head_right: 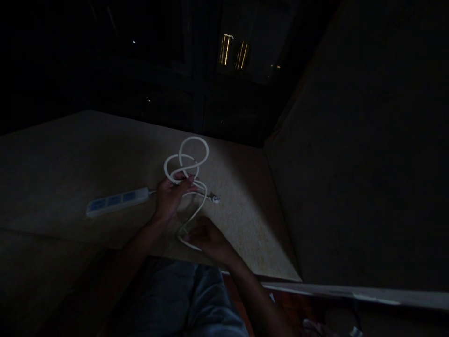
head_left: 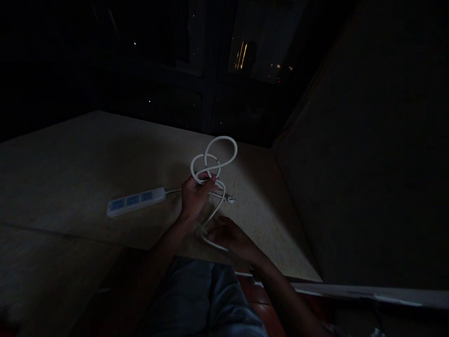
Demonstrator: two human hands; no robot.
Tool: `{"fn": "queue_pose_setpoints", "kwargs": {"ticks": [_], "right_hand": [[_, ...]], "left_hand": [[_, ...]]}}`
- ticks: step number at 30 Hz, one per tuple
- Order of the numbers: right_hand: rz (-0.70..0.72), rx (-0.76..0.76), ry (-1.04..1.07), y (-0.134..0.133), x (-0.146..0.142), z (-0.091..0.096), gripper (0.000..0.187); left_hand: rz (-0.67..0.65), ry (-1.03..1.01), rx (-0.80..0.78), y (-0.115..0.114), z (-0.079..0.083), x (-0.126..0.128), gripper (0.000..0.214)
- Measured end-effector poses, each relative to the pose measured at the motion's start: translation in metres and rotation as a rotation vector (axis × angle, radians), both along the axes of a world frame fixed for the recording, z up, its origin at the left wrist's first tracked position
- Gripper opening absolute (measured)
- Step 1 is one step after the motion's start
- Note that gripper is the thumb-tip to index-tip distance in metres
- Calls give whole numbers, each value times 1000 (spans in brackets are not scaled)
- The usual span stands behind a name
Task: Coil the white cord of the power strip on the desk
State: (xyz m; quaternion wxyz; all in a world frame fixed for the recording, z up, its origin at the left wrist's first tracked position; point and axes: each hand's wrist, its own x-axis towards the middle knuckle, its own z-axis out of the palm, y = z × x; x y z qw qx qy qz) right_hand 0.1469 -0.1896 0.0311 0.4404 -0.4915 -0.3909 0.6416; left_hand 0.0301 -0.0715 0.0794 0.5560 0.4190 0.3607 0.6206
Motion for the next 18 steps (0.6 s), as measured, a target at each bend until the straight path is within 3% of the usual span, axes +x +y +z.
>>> {"fn": "queue_pose_setpoints", "kwargs": {"ticks": [4,6,9,14,18], "right_hand": [[359,-56,68,-10,14,11,55],[377,-50,-5,-10,33,16,56],[136,42,-172,-4,72,23,47],[-353,188,-221,14,137,42,46],[-542,245,-391,41,181,45,53]], "left_hand": [[-4,-19,-20,7,0,-9,39],[-16,1,-27,11,-3,-15,40],[2,68,-21,18,-8,-27,40],[12,348,53,28,-16,-52,29],[-84,486,122,31,-25,-60,23]]}}
